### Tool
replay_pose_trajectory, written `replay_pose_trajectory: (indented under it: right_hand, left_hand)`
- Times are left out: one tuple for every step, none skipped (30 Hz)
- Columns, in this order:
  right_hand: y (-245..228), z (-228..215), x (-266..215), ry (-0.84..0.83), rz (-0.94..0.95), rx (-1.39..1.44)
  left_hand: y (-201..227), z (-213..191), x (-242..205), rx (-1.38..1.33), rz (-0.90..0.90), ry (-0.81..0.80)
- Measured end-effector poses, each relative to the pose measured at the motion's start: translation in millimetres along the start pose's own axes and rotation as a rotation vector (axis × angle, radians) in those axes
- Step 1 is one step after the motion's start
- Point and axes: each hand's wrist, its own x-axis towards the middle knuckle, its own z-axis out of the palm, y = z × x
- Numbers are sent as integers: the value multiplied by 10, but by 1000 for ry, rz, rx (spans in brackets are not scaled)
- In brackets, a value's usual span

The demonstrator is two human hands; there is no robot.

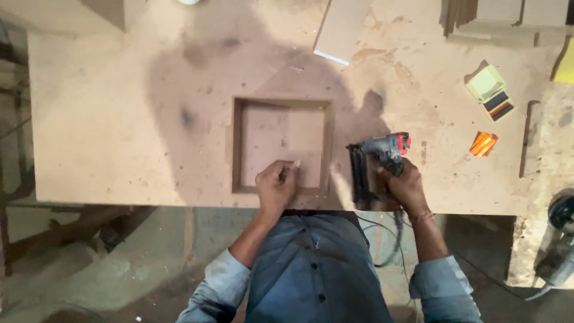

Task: The person assembles small wooden boxes on a workbench using a pneumatic nail gun. They position thin wooden strips along the edges of box frames and drive nails to secure them. A coworker applies glue to separate pieces in the background.

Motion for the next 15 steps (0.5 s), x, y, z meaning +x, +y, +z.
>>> replay_pose_trajectory:
  right_hand:
    - [60,15,77,-45,134,160]
    - [88,44,202,-93,256,321]
    - [110,49,313,-142,377,483]
    - [143,51,369,-160,408,543]
    - [160,63,420,-177,439,602]
    - [154,70,495,-204,470,657]
    - [135,68,567,-222,472,639]
    - [118,77,580,-237,480,627]
    - [90,75,599,-252,488,615]
    - [51,60,631,-287,473,653]
    - [11,42,656,-321,458,691]
    - [-27,24,677,-366,448,723]
    - [-64,11,708,-395,463,754]
    - [-97,1,736,-419,478,788]
    - [-130,-2,774,-443,494,822]
  left_hand:
    - [44,71,110,9,-17,-12]
    - [108,152,250,30,18,-39]
    - [182,240,395,51,53,-67]
    - [260,324,499,75,76,-95]
    - [335,427,629,100,60,-126]
    - [408,547,761,127,38,-149]
    - [484,700,887,193,40,-114]
    - [546,846,987,262,43,-88]
    - [590,972,1058,332,47,-62]
    - [617,1092,1132,395,-55,-122]
    - [625,1207,1198,458,-157,-181]
    - [608,1289,1214,523,-272,-235]
    - [569,1343,1211,546,-245,-181]
    - [517,1374,1189,567,-213,-132]
    - [460,1393,1156,588,-181,-83]
